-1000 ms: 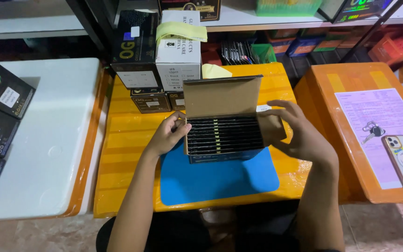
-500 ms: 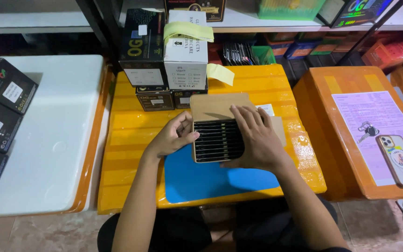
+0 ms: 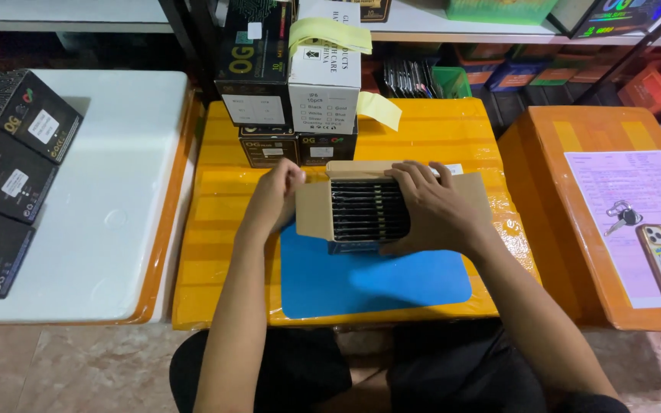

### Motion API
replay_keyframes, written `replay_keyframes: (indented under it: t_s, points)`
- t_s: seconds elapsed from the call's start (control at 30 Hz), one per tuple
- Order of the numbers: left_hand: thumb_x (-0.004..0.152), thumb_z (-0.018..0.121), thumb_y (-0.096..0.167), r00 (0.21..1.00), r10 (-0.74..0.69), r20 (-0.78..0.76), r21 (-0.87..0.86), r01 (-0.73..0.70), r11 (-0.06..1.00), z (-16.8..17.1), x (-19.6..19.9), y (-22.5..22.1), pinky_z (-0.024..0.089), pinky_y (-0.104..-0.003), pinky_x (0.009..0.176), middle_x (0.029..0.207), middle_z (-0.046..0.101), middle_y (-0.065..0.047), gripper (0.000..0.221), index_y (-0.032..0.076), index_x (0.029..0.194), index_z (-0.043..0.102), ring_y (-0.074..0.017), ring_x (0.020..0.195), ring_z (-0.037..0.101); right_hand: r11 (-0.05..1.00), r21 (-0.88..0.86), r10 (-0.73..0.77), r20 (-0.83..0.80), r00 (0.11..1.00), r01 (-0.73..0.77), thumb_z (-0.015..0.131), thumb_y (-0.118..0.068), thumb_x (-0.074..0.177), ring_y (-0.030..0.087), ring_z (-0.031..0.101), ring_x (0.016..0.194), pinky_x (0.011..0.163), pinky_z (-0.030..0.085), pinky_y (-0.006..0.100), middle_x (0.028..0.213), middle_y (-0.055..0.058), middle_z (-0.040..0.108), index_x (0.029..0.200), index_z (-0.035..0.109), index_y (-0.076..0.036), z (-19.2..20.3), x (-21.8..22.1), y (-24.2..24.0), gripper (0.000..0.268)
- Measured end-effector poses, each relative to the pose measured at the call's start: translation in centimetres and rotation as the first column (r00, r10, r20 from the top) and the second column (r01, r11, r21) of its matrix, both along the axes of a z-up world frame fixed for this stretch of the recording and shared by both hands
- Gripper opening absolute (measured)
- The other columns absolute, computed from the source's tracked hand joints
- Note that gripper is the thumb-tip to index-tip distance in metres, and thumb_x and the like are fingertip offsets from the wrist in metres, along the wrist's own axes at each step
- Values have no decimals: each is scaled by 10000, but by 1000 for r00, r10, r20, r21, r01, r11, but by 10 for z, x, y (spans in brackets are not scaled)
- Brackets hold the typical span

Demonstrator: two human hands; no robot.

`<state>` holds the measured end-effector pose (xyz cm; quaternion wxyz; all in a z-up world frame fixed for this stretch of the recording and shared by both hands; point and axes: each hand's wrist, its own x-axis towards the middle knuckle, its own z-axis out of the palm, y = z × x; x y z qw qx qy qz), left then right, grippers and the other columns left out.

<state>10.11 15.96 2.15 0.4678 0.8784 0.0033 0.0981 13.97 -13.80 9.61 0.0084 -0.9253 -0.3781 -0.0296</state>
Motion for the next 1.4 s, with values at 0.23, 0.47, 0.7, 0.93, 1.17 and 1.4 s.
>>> replay_keyframes:
  t_s: [0.23, 0.47, 0.7, 0.93, 1.17, 1.4]
  points:
    - [891, 737, 328, 962, -137, -234, 385, 222, 896, -11, 13, -7, 384, -456, 1052, 1081, 489, -20, 236, 139, 960, 613, -229, 1144, 453, 999, 11, 49, -226, 973, -47, 891, -763, 449, 253, 633, 1200, 1104, 427, 436, 1151, 57, 667, 1350, 500, -124, 21, 13, 9, 1172]
    - [919, 692, 243, 971, -199, -135, 353, 235, 906, -8, 20, -6, 354, -438, 946, 931, 444, -9, 176, 119, 901, 568, -251, 1024, 430, 885, 461, 92, -312, 946, 66, 1009, -501, 344, 377, 689, 1051, 960, 523, 502, 1050, 97, 739, 1356, 642, -165, 22, 18, -19, 1128]
    - [826, 845, 326, 953, -234, -192, 251, 278, 927, 29, 7, -21, 309, -401, 971, 1076, 530, -77, 455, 91, 1166, 656, -267, 1099, 433, 268, 885, 394, -462, 794, 382, 898, -230, 581, 295, 632, 1166, 1063, 517, 445, 1259, 189, 640, 1498, 454, -46, -34, 57, -70, 1035]
    - [873, 807, 285, 964, -214, -158, 331, 256, 908, 8, 12, -26, 299, -383, 985, 1122, 571, -46, 302, 153, 1133, 730, -231, 1106, 423, -412, 545, 657, -378, 652, 731, 644, -450, 872, 334, 769, 909, 851, 652, 439, 1060, 178, 759, 1238, 672, -65, -41, 64, -59, 532]
    - [952, 730, 312, 973, -230, 36, 402, 196, 894, -16, 21, -27, 336, -376, 912, 1051, 599, -24, 170, 176, 1054, 740, -211, 1042, 471, -557, 517, 714, -102, 693, 650, 614, -494, 951, 181, 759, 833, 833, 612, 247, 964, 64, 740, 1129, 639, -109, 2, 36, -24, 425]
    - [987, 691, 330, 970, -216, 108, 456, 144, 878, -25, 24, -29, 365, -367, 866, 1031, 631, -11, 162, 187, 1055, 726, -201, 1003, 507, -544, 647, 687, -22, 726, 534, 461, -559, 999, 113, 722, 1021, 1101, 487, 240, 1174, 0, 724, 1246, 617, -179, -16, 43, -13, 479]
